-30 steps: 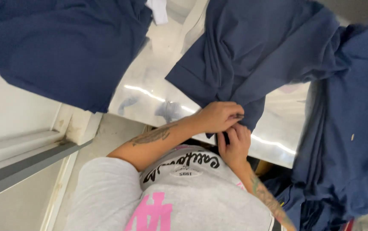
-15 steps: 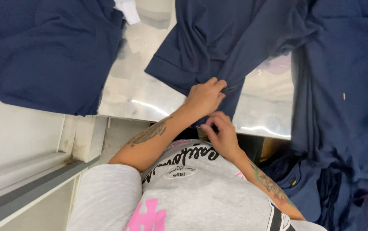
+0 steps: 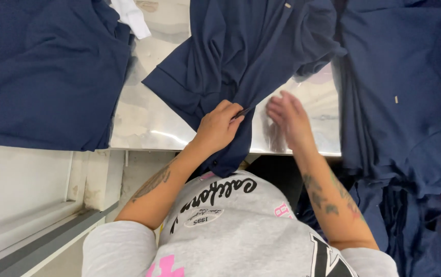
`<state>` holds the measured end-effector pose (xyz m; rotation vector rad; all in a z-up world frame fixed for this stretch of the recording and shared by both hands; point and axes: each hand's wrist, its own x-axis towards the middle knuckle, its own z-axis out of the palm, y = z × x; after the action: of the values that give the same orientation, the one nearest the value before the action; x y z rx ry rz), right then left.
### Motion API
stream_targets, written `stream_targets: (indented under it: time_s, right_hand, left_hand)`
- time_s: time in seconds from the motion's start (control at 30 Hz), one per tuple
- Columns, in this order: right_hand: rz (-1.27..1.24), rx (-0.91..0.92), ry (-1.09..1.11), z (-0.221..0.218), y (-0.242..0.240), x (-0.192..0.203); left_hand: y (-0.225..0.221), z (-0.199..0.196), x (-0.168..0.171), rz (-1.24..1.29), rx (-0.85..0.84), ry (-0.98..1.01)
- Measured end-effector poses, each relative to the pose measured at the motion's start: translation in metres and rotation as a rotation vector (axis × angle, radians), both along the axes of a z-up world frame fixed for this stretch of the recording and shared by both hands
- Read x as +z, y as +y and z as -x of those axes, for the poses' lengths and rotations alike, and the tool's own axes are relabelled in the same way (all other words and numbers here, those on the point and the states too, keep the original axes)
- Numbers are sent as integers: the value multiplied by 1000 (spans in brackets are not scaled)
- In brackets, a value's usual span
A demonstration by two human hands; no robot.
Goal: Inspecting blue t-shirts for loose threads, trimming them with snips, and folding them into neat piles.
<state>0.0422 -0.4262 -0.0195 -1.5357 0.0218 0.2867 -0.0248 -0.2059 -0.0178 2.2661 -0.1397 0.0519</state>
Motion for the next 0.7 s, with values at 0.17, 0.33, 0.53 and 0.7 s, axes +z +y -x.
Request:
stream_targets:
  time_s: [0.17, 0.33, 0.53, 0.7]
  right_hand:
    - [-534, -90, 323, -128, -25, -50]
    - [-564, -409, 340, -172, -24, 7]
    - [-680, -642, 155, -124, -45, 114]
    - [-830, -757, 60, -119, -111, 68]
  left_hand:
    - [5, 9, 26, 401, -210, -68]
    - [10, 37, 55, 514, -426, 20]
    - [16, 23, 80, 518, -653, 101]
    - [21, 6, 108, 499, -590, 170]
